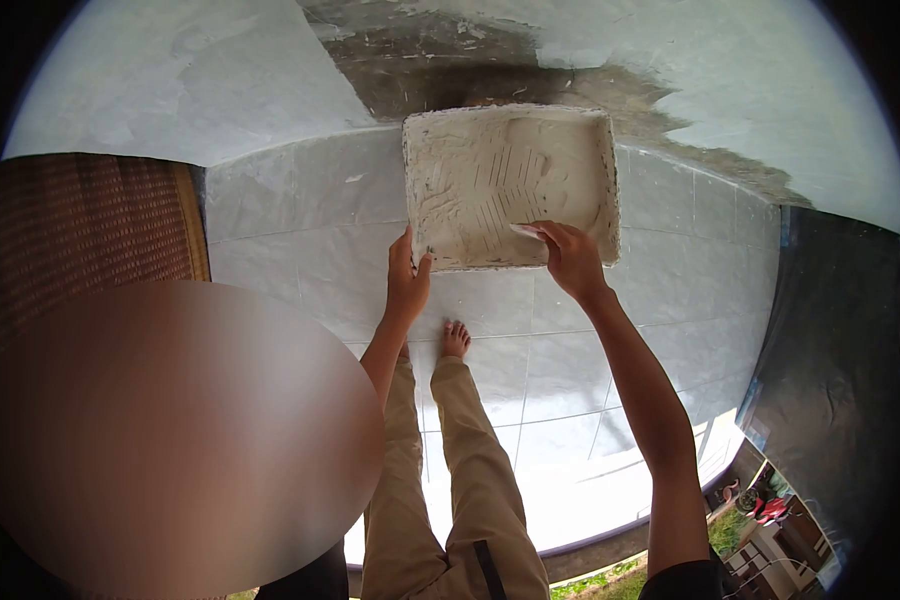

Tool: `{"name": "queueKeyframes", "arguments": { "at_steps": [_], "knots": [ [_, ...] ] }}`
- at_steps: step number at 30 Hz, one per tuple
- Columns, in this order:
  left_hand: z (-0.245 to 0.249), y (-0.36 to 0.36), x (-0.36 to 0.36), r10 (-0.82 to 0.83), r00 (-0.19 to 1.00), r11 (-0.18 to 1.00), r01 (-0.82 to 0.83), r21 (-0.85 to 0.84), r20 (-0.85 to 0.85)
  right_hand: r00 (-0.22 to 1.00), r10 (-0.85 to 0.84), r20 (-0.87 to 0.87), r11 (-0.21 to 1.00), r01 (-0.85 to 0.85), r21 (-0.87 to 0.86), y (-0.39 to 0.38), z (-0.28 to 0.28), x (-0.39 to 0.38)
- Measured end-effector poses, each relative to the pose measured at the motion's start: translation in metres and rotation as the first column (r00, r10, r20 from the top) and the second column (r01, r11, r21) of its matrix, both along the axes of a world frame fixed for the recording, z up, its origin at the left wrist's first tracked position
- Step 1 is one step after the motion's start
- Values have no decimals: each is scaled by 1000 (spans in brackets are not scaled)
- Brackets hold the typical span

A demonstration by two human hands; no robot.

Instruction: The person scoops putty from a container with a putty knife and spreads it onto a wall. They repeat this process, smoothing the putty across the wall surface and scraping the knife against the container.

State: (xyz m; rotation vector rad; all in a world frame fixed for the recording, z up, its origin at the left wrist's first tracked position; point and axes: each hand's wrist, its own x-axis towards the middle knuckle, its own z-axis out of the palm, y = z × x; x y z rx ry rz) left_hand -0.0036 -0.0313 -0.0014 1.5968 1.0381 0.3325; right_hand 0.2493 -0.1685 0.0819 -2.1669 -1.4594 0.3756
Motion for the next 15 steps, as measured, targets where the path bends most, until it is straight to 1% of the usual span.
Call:
{"name": "queueKeyframes", "arguments": {
  "at_steps": [1, 3, 5, 6, 8, 9, 10, 12, 13, 14, 15],
  "knots": [
    [0, 0, -1, -7, 1000, 1000, 7, -13, -22, 998, -61, -19, 995, 62, 73, 4, 0, 7],
    [-2, -1, -1, 2, 1000, 1000, -2, 0, -4, 998, -56, -13, 993, 57, 106, 5, 0, 9],
    [-2, -1, -1, 5, 1000, 1000, -5, 11, 16, 998, 56, -10, 998, -56, 25, 1, 1, 1],
    [-3, -1, -1, 1, 1000, 1000, -1, 14, 10, 998, 58, -10, 998, -57, 24, -1, 2, -1],
    [-11, -4, -3, -1, 1000, 1000, 1, 15, 3, 993, 73, -94, 997, -75, -11, -2, 8, -5],
    [-16, -4, -2, 15, 999, 997, -18, 75, 46, 993, 73, -93, 997, -75, -11, -2, 7, -3],
    [-19, -4, -1, 29, 996, 990, -41, 135, 89, 990, 42, -138, 999, -45, -24, -1, 5, 2],
    [-24, -4, -3, 31, 995, 991, -43, 124, 98, 973, -26, -228, 998, 14, -54, 0, 0, 11],
    [-22, -4, -3, 31, 994, 993, -43, 111, 106, 973, -28, -229, 998, 16, -54, 1, 0, 13],
    [-21, -4, -2, 29, 994, 993, -41, 111, 107, 973, -11, -232, 996, -9, -86, 2, -1, 16],
    [-19, -4, -3, 32, 995, 997, -39, 73, 93, 972, 8, -236, 992, -36, -117, 3, -1, 19]
  ]
}}
